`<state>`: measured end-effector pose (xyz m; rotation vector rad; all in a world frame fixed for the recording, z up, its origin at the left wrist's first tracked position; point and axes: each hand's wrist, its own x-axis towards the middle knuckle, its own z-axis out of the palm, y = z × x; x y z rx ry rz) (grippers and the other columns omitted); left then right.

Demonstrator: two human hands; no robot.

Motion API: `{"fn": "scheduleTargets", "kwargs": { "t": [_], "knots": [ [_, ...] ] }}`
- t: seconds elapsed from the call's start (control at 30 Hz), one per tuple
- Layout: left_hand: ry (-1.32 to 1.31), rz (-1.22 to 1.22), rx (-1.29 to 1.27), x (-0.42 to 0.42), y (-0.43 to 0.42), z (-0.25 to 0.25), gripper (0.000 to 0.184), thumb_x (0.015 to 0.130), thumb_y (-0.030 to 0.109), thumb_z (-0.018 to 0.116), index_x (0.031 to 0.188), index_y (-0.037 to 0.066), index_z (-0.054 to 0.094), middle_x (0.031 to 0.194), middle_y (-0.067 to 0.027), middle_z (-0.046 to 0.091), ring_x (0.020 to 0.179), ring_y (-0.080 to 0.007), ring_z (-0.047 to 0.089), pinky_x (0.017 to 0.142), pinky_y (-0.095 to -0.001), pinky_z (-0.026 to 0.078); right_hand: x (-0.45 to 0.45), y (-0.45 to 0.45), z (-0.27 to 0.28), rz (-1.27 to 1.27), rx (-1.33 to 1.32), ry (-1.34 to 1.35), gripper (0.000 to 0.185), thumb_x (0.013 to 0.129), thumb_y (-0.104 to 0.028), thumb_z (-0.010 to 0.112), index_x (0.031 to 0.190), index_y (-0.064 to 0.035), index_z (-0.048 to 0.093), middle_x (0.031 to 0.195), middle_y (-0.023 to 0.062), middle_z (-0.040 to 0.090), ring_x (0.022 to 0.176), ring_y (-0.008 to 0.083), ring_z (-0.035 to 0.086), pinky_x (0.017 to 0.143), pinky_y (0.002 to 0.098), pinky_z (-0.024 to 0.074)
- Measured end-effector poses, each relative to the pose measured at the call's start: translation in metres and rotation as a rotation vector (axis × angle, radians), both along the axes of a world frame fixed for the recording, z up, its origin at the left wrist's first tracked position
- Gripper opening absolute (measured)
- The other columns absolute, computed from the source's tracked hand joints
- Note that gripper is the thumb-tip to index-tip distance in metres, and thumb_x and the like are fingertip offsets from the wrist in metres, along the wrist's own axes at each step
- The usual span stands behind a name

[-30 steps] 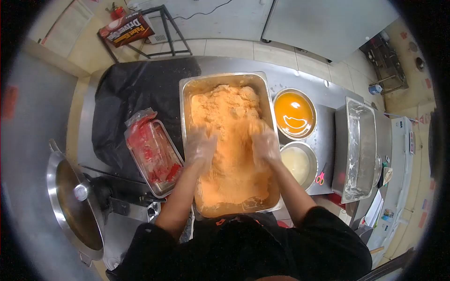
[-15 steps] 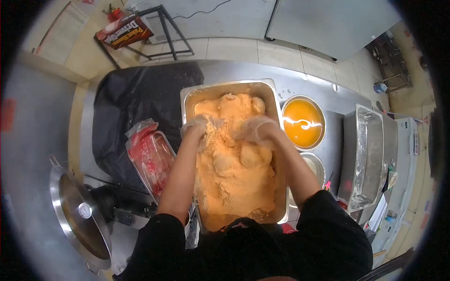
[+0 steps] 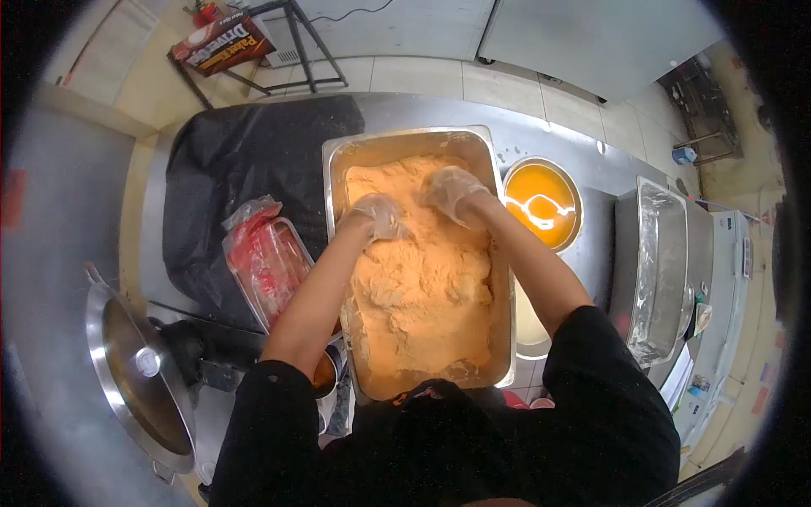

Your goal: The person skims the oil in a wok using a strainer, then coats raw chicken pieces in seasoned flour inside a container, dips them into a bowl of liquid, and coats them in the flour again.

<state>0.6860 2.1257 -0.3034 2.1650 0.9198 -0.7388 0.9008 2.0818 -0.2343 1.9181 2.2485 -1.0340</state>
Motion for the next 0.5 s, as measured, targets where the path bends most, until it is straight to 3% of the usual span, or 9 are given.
{"fn": "scheduleTargets", "kwargs": {
  "t": [0.07,0.13,0.17,0.2,0.23,0.27,0.4,0.47,0.5],
  "knots": [
    [0.112,0.203,0.126,-0.008,-0.034,0.014,0.086,0.085,0.065,0.065,0.148,0.010,0.048,0.143,-0.0197,0.057,0.125,-0.0356,0.060,0.101,-0.0461,0.050,-0.001,-0.033,-0.010,0.106,-0.019,-0.199,0.057,0.100,-0.053,0.051,0.113,-0.0011,0.070,0.109,0.0215,0.070,0.107,0.0348,0.067,0.090,0.0451,0.0518],
    [0.164,0.363,0.309,-0.013,-0.065,0.012,0.085,0.088,0.068,0.062,0.145,0.006,0.051,0.148,-0.0185,0.054,0.126,-0.0363,0.060,0.101,-0.0465,0.050,-0.013,-0.083,-0.049,-0.073,0.101,-0.339,0.058,0.102,-0.052,0.050,0.126,-0.0017,0.063,0.121,0.0204,0.067,0.110,0.0354,0.066,0.093,0.0442,0.0515],
    [0.030,0.813,0.035,-0.010,-0.079,-0.006,0.084,0.088,0.066,0.062,0.144,0.005,0.053,0.149,-0.0189,0.052,0.132,-0.0349,0.054,0.106,-0.0454,0.045,-0.018,-0.105,-0.072,-0.345,0.229,-0.279,0.059,0.103,-0.051,0.049,0.133,-0.0018,0.058,0.128,0.0189,0.064,0.111,0.0340,0.066,0.094,0.0423,0.0517],
    [-0.101,1.255,-0.272,-0.010,-0.099,-0.020,0.082,0.088,0.063,0.063,0.144,0.004,0.055,0.151,-0.0193,0.051,0.138,-0.0335,0.049,0.111,-0.0443,0.040,-0.020,-0.109,-0.050,-0.371,-0.087,-0.200,0.060,0.102,-0.050,0.050,0.135,0.0005,0.056,0.130,0.0200,0.063,0.111,0.0322,0.066,0.094,0.0406,0.0520],
    [-0.107,1.265,-0.276,-0.012,-0.112,-0.023,0.082,0.088,0.063,0.063,0.144,0.004,0.055,0.151,-0.0193,0.051,0.138,-0.0335,0.049,0.111,-0.0443,0.040,-0.025,-0.110,-0.026,-0.391,-0.398,-0.113,0.062,0.102,-0.049,0.051,0.136,0.0028,0.054,0.131,0.0211,0.063,0.112,0.0305,0.067,0.094,0.0390,0.0523],
    [-0.125,1.344,-0.323,-0.015,-0.118,-0.024,0.080,0.090,0.062,0.062,0.146,0.006,0.052,0.154,-0.0188,0.047,0.140,-0.0332,0.047,0.114,-0.0441,0.038,-0.023,-0.109,-0.026,-0.386,-0.389,-0.116,0.062,0.102,-0.049,0.051,0.136,0.0028,0.054,0.131,0.0211,0.063,0.112,0.0305,0.067,0.094,0.0390,0.0523],
    [-0.121,1.375,-0.325,-0.016,-0.140,0.024,0.075,0.097,0.059,0.051,0.155,0.013,0.038,0.160,-0.0171,0.037,0.143,-0.0318,0.042,0.117,-0.0437,0.035,0.001,-0.130,-0.049,-0.960,-0.343,0.467,0.066,0.100,-0.052,0.054,0.133,0.0049,0.058,0.126,0.0247,0.066,0.115,0.0286,0.066,0.098,0.0392,0.0500],
    [-0.096,1.342,-0.264,-0.021,-0.154,0.071,0.072,0.103,0.056,0.043,0.161,0.018,0.025,0.164,-0.0158,0.030,0.145,-0.0307,0.039,0.119,-0.0434,0.035,-0.016,-0.148,0.020,-1.059,-0.316,0.345,0.075,0.098,-0.061,0.051,0.139,0.0017,0.056,0.132,0.0237,0.063,0.121,0.0284,0.062,0.103,0.0373,0.0475],
    [-0.090,1.328,-0.223,-0.024,-0.159,0.080,0.071,0.106,0.055,0.038,0.164,0.020,0.019,0.166,-0.0152,0.026,0.146,-0.0301,0.038,0.119,-0.0433,0.034,-0.017,-0.170,0.009,-0.940,-0.331,0.203,0.077,0.098,-0.063,0.048,0.142,-0.0003,0.053,0.133,0.0234,0.062,0.120,0.0297,0.062,0.102,0.0390,0.0481]
  ]
}}
